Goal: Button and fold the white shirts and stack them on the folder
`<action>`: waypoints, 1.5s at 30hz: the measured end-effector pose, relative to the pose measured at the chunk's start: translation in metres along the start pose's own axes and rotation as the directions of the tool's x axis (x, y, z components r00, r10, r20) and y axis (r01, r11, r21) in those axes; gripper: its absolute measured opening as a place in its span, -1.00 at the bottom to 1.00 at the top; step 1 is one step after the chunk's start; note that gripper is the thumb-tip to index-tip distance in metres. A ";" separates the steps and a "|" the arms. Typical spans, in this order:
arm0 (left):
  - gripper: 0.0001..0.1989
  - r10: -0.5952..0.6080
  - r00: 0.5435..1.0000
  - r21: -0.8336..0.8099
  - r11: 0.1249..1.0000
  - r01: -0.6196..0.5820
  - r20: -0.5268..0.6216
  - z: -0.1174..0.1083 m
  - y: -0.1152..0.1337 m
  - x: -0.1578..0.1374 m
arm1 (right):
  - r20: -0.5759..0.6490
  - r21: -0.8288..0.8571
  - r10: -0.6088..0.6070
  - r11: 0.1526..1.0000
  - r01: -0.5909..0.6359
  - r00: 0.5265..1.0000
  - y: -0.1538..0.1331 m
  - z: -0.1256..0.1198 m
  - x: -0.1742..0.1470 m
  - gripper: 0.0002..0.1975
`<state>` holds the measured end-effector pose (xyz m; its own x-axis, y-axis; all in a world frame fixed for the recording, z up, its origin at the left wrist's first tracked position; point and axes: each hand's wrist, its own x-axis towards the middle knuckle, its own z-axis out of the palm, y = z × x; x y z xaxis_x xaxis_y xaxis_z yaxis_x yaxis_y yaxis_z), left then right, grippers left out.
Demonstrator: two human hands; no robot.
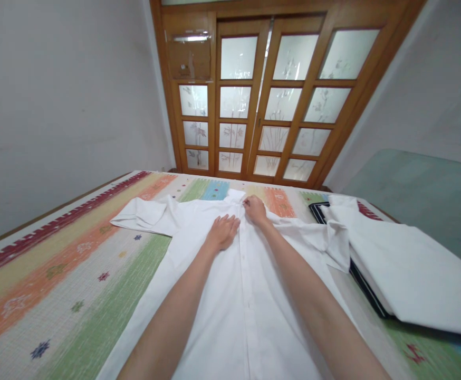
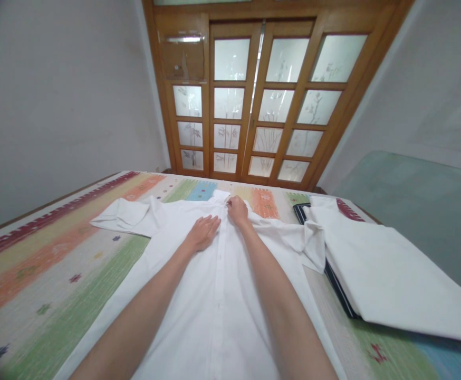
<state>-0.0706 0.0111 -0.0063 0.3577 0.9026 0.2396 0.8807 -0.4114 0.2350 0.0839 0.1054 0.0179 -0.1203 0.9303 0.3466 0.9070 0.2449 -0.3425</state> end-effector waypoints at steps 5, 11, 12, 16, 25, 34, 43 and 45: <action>-0.49 0.019 0.999 0.008 1.000 -0.018 -0.030 0.002 0.000 -0.001 | 0.001 0.017 0.064 0.998 -0.064 0.998 -0.004 0.013 -0.001 -0.79; -0.48 -0.007 0.999 -0.005 1.000 0.007 -0.033 0.002 0.001 -0.001 | 0.035 0.038 0.027 0.999 -0.028 0.999 -0.002 0.019 -0.003 -0.75; -0.48 -0.011 0.999 -0.003 1.000 0.011 -0.030 0.001 0.002 -0.001 | 0.024 0.038 0.014 0.999 -0.015 1.000 -0.002 0.019 -0.005 -0.73; -0.48 -0.021 0.999 -0.006 1.000 0.021 -0.025 -0.002 0.003 -0.001 | -0.081 -0.013 -0.026 1.000 0.025 0.996 -0.007 0.016 -0.013 -0.60; -0.50 -0.007 0.998 -0.047 0.999 0.004 -0.064 0.001 0.001 -0.001 | -0.093 -0.140 0.026 0.989 -0.039 0.995 -0.009 0.017 -0.013 -0.64; -0.53 0.033 0.993 -0.094 0.995 -0.044 -0.113 0.005 -0.002 -0.003 | -0.080 -0.191 0.066 0.978 -0.080 0.995 -0.011 0.016 -0.019 -0.69; -0.48 0.091 0.996 -0.052 0.994 -0.092 -0.023 0.003 0.006 -0.017 | -0.082 -0.208 0.077 0.974 -0.093 0.994 -0.010 0.007 -0.043 -0.68; -0.48 0.099 0.995 -0.043 0.994 -0.100 -0.023 0.004 0.010 -0.022 | -0.072 -0.202 0.075 0.975 -0.088 0.995 -0.009 0.005 -0.047 -0.67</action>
<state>-0.0688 -0.0124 -0.0133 0.4357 0.8545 0.2830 0.8266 -0.5042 0.2499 0.0796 0.0604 0.0003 -0.0225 0.9238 0.3822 0.9769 0.1016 -0.1880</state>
